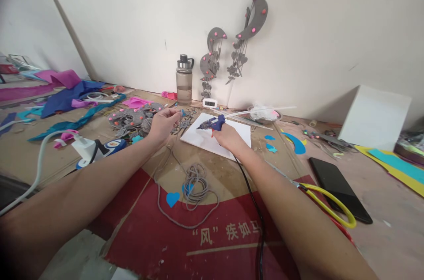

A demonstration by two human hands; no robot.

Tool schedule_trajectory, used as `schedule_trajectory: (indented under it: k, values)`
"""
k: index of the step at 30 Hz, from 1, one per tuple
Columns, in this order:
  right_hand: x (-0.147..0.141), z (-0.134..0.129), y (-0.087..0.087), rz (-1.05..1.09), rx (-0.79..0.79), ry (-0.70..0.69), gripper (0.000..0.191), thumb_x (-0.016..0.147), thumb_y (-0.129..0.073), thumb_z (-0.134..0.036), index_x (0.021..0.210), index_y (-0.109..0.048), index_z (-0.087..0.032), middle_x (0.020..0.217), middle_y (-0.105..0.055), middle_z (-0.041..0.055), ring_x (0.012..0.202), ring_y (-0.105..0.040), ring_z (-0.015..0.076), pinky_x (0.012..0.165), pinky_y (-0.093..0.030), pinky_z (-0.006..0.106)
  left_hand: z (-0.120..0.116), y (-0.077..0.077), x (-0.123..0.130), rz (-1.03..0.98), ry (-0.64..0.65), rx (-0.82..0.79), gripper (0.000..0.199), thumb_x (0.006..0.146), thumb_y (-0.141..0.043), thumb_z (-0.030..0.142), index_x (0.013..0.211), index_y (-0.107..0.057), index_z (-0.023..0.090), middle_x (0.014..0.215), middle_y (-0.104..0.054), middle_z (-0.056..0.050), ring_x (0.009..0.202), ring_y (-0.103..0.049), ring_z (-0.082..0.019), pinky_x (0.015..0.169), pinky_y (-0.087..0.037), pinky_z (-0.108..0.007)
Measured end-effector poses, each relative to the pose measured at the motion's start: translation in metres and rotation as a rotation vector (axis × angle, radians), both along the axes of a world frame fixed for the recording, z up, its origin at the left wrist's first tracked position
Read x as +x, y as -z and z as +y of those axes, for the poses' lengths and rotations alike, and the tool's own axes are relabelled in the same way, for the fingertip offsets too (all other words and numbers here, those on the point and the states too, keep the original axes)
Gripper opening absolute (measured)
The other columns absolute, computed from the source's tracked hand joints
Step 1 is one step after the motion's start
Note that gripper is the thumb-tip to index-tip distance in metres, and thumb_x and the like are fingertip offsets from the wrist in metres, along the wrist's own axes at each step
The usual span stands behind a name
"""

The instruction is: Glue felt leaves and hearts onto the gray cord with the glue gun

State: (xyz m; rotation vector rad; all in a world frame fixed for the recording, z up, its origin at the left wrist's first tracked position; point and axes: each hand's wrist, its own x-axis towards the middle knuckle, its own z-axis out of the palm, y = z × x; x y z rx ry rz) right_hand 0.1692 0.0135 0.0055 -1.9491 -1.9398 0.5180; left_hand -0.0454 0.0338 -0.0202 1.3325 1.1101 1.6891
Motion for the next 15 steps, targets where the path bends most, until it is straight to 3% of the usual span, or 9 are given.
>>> schedule_trajectory:
  k: [6, 10, 13, 15]
  values:
    - [0.008, 0.003, 0.0, -0.261, -0.008, -0.045, 0.049, 0.087, -0.042, -0.053, 0.09, -0.065, -0.01, 0.097, -0.069, 0.0187, 0.086, -0.065, 0.0267, 0.067, -0.043, 0.03, -0.015, -0.005, 0.01, 0.157, -0.008, 0.112, 0.009, 0.068, -0.067, 0.023, 0.07, -0.065, 0.014, 0.064, -0.06, 0.0, 0.059, -0.05, -0.009, 0.056, -0.037, -0.02]
    - [0.009, -0.001, 0.002, -0.338, 0.059, -0.02, 0.044, 0.085, -0.048, -0.052, 0.086, -0.065, -0.011, 0.098, -0.068, 0.0209, 0.091, -0.064, 0.0288, 0.072, -0.043, 0.033, -0.024, -0.01, 0.016, 0.267, -0.035, 0.149, 0.007, 0.068, -0.065, 0.021, 0.068, -0.066, 0.014, 0.066, -0.063, -0.001, 0.06, -0.052, -0.01, 0.059, -0.04, -0.022]
    - [0.005, -0.005, 0.003, -0.236, 0.278, -0.006, 0.027, 0.084, -0.053, -0.04, 0.088, -0.06, -0.014, 0.094, -0.067, 0.0171, 0.091, -0.062, 0.0271, 0.076, -0.043, 0.034, -0.026, -0.011, 0.017, 0.337, -0.028, 0.178, 0.008, 0.071, -0.063, 0.022, 0.069, -0.065, 0.015, 0.069, -0.065, -0.002, 0.062, -0.055, -0.012, 0.06, -0.042, -0.024]
    - [-0.004, -0.009, 0.004, -0.006, 0.424, -0.053, 0.017, 0.084, -0.051, -0.034, 0.088, -0.054, -0.018, 0.087, -0.065, 0.0107, 0.086, -0.06, 0.0235, 0.076, -0.043, 0.035, -0.027, -0.011, 0.018, 0.4, -0.062, 0.218, 0.008, 0.072, -0.062, 0.022, 0.07, -0.064, 0.015, 0.071, -0.065, -0.003, 0.063, -0.056, -0.013, 0.06, -0.043, -0.025]
